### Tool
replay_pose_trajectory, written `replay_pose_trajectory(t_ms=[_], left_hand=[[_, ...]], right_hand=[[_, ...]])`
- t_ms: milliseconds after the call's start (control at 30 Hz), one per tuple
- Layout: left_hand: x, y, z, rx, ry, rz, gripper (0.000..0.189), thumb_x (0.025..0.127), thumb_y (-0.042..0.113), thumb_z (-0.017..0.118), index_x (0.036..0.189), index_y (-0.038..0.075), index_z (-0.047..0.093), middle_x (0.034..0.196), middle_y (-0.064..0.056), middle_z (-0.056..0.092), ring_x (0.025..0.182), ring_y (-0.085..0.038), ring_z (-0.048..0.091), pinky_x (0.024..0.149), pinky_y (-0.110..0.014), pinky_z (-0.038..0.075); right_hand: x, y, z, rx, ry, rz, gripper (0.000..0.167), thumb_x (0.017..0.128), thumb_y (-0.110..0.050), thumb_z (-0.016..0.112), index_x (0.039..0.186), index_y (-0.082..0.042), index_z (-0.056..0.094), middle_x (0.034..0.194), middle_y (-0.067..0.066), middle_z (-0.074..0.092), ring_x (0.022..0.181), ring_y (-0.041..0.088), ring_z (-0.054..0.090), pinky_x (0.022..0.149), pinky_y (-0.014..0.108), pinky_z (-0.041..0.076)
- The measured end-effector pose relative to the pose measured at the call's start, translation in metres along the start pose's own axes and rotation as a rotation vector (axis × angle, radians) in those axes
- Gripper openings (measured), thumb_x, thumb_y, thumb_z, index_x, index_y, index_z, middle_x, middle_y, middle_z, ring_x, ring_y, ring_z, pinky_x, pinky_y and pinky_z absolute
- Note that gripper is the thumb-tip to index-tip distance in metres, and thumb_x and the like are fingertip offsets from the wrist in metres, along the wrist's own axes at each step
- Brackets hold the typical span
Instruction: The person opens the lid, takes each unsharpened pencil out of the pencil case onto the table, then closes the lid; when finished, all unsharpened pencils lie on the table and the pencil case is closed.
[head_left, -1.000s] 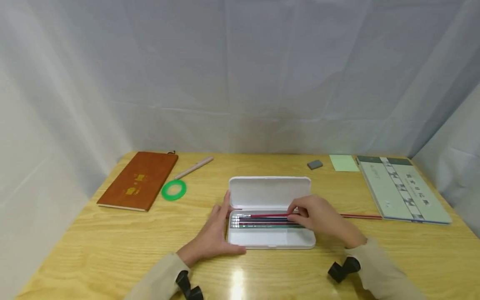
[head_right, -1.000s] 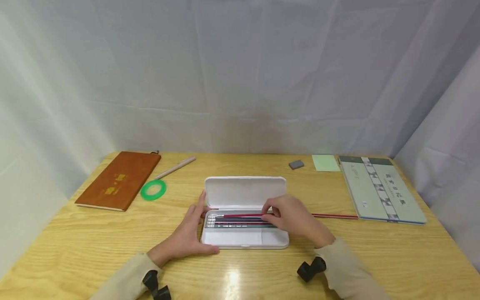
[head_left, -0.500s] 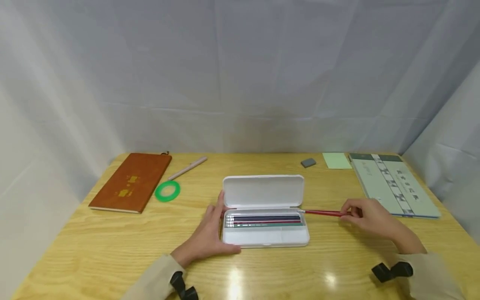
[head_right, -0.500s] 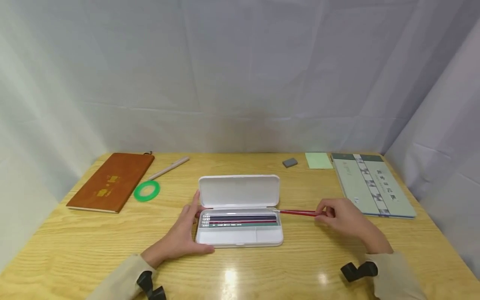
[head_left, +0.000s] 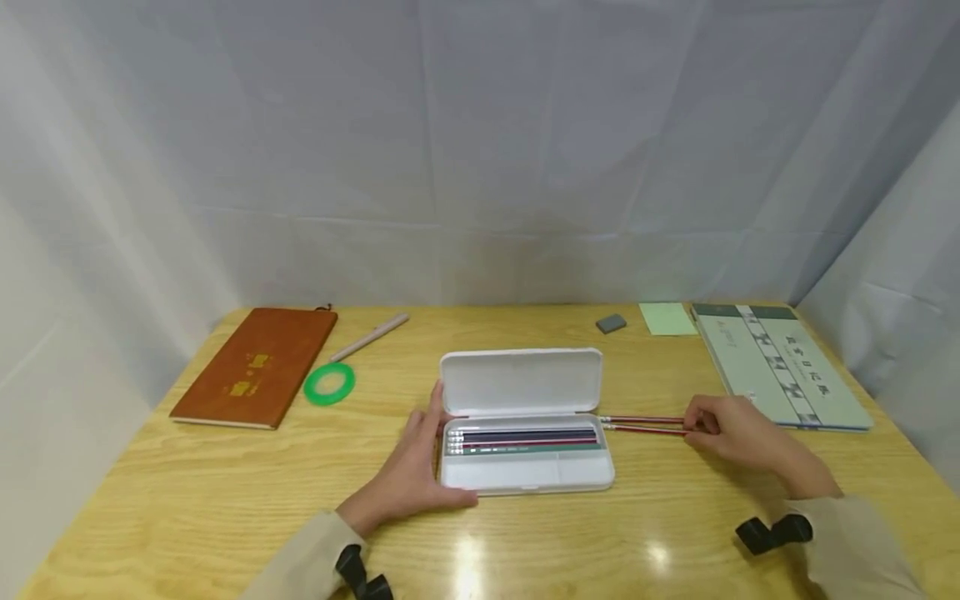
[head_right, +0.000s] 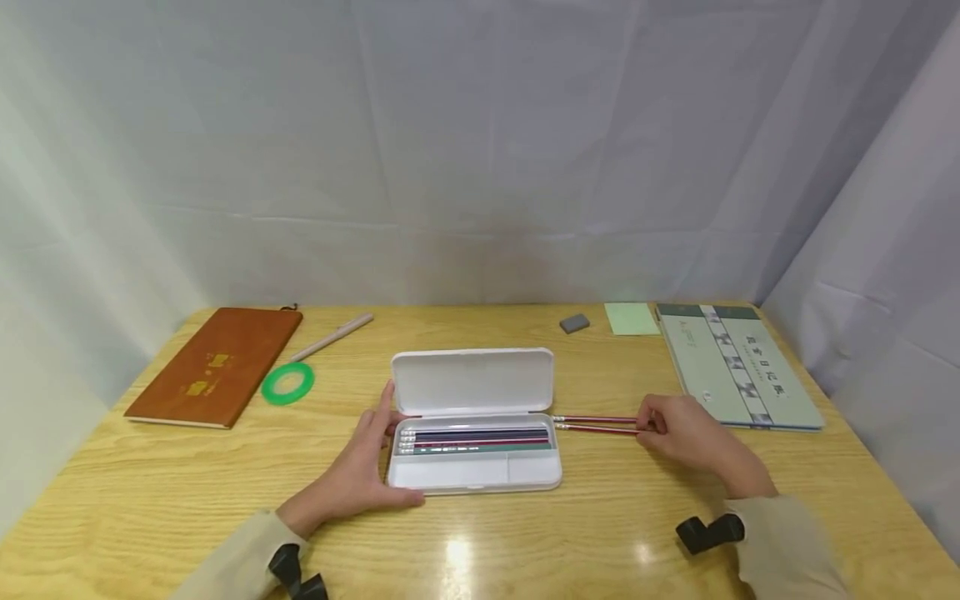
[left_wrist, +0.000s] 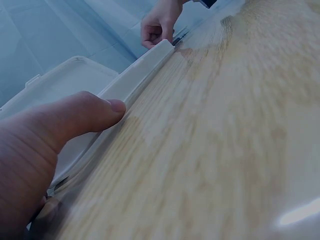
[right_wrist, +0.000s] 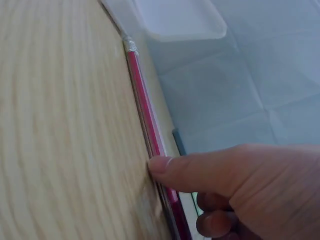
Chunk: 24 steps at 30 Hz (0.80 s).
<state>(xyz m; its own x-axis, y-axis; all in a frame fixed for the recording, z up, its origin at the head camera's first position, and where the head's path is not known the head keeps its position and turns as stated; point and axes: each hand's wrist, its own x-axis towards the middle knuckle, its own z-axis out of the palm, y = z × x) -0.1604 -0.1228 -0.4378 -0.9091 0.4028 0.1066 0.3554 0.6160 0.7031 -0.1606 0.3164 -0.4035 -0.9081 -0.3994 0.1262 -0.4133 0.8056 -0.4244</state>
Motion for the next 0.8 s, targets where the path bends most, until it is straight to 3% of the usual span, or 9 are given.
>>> replay_pose_trajectory(t_ms=[267, 500, 800], left_hand=[[0.000, -0.001, 0.001, 0.001, 0.001, -0.002, 0.148, 0.051, 0.045, 0.092, 0.155, 0.022, -0.010, 0.129, 0.001, 0.049, 0.111, -0.014, 0.041, 0.102, -0.045, 0.040], [-0.001, -0.001, 0.001, -0.006, -0.001, -0.003, 0.148, 0.051, 0.046, 0.092, 0.155, 0.023, -0.011, 0.128, 0.002, 0.048, 0.109, -0.013, 0.041, 0.101, -0.044, 0.040], [0.000, -0.002, 0.002, 0.004, 0.013, 0.008, 0.148, 0.050, 0.045, 0.092, 0.155, 0.021, -0.009, 0.128, 0.002, 0.047, 0.109, -0.012, 0.042, 0.100, -0.045, 0.041]], right_hand=[[0.015, -0.009, 0.010, -0.005, -0.025, 0.007, 0.026, 0.084, -0.005, 0.071, 0.109, -0.004, 0.063, 0.058, -0.009, 0.039, 0.052, 0.000, 0.031, 0.053, 0.021, 0.035], [0.018, -0.009, 0.005, 0.000, -0.084, 0.012, 0.011, 0.083, -0.004, 0.071, 0.090, -0.011, 0.067, 0.058, -0.009, 0.043, 0.053, 0.001, 0.033, 0.053, 0.022, 0.034], [0.015, -0.010, 0.002, 0.018, -0.120, -0.007, 0.012, 0.084, -0.002, 0.069, 0.093, -0.009, 0.065, 0.060, -0.010, 0.046, 0.054, 0.000, 0.033, 0.053, 0.021, 0.034]])
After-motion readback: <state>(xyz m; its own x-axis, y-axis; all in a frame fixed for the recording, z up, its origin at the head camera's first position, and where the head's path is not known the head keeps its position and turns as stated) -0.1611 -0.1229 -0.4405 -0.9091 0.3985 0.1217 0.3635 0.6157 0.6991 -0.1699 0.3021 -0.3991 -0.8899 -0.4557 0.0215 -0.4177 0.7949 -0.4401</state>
